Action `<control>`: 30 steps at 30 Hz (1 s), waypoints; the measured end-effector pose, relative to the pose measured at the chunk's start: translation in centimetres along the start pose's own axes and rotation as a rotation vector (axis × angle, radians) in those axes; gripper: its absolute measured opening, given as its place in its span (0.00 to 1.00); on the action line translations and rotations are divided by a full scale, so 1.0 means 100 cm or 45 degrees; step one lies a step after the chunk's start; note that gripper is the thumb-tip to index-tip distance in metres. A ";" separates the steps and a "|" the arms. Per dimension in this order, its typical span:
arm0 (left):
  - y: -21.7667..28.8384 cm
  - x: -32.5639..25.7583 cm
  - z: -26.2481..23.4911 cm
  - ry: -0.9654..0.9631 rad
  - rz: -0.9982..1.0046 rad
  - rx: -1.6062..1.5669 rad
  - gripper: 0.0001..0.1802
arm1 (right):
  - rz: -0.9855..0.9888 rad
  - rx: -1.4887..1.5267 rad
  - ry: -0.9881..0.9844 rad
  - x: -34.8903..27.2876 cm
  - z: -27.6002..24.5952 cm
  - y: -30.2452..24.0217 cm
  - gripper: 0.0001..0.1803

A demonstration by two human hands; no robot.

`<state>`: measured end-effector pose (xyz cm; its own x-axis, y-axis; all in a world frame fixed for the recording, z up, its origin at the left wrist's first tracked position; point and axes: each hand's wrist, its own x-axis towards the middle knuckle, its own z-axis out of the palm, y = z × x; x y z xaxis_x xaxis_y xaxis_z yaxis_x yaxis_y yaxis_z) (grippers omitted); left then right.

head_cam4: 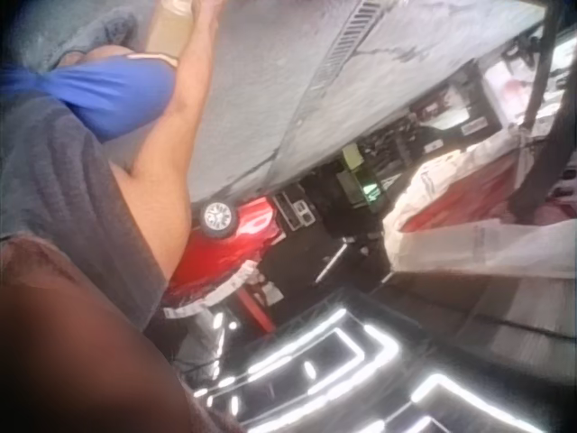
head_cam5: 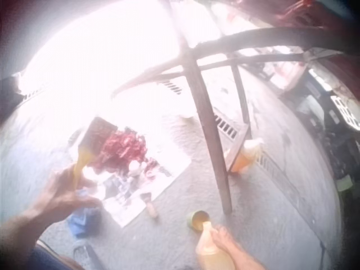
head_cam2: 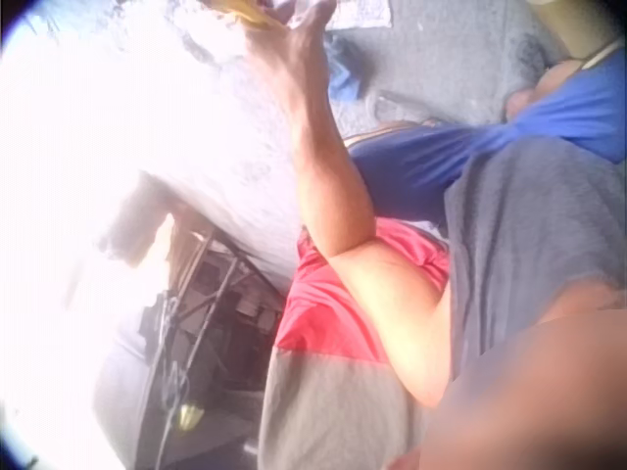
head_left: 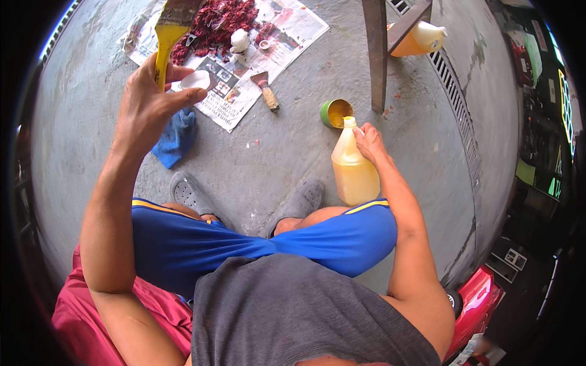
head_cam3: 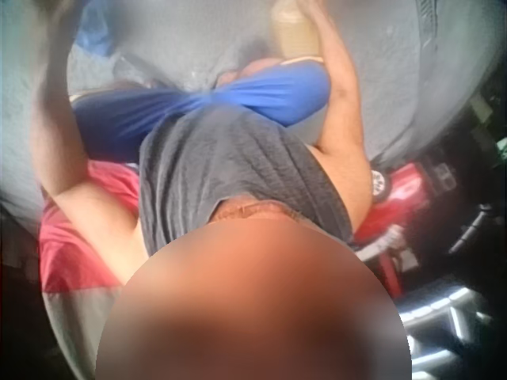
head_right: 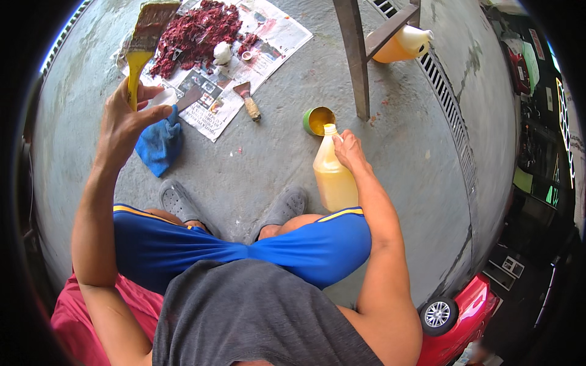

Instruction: The person scrapes a red car part with a scraper, then pours liquid from a yellow jug into a small can and applies it with a brush. The person continues to paint the car part with the brush, covering more area.

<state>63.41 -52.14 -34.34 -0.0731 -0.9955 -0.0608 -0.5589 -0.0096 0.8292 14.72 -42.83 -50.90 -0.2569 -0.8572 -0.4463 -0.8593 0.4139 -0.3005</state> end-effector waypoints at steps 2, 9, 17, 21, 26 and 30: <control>0.003 0.001 -0.001 -0.021 -0.003 0.032 0.33 | 0.015 -0.016 0.006 0.002 0.002 0.002 0.21; 0.012 -0.001 0.000 -0.030 -0.094 -0.061 0.31 | 0.015 -0.022 0.011 0.010 0.010 0.006 0.23; 0.005 -0.003 -0.005 -0.009 -0.037 -0.002 0.34 | 0.132 0.095 -0.099 0.015 0.011 0.009 0.22; 0.004 -0.005 -0.005 -0.016 -0.034 0.017 0.35 | 0.036 0.016 -0.076 0.018 0.006 0.007 0.21; 0.004 -0.008 -0.005 -0.003 -0.024 0.024 0.35 | 0.041 0.022 -0.093 0.021 0.003 0.003 0.20; 0.005 -0.005 -0.004 -0.023 -0.052 0.062 0.35 | 0.046 0.038 -0.074 0.019 0.007 0.005 0.20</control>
<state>63.53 -51.65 -33.71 -0.0644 -0.9924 -0.1046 -0.6010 -0.0451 0.7980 14.07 -44.00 -52.45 -0.2604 -0.8228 -0.5051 -0.8362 0.4537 -0.3080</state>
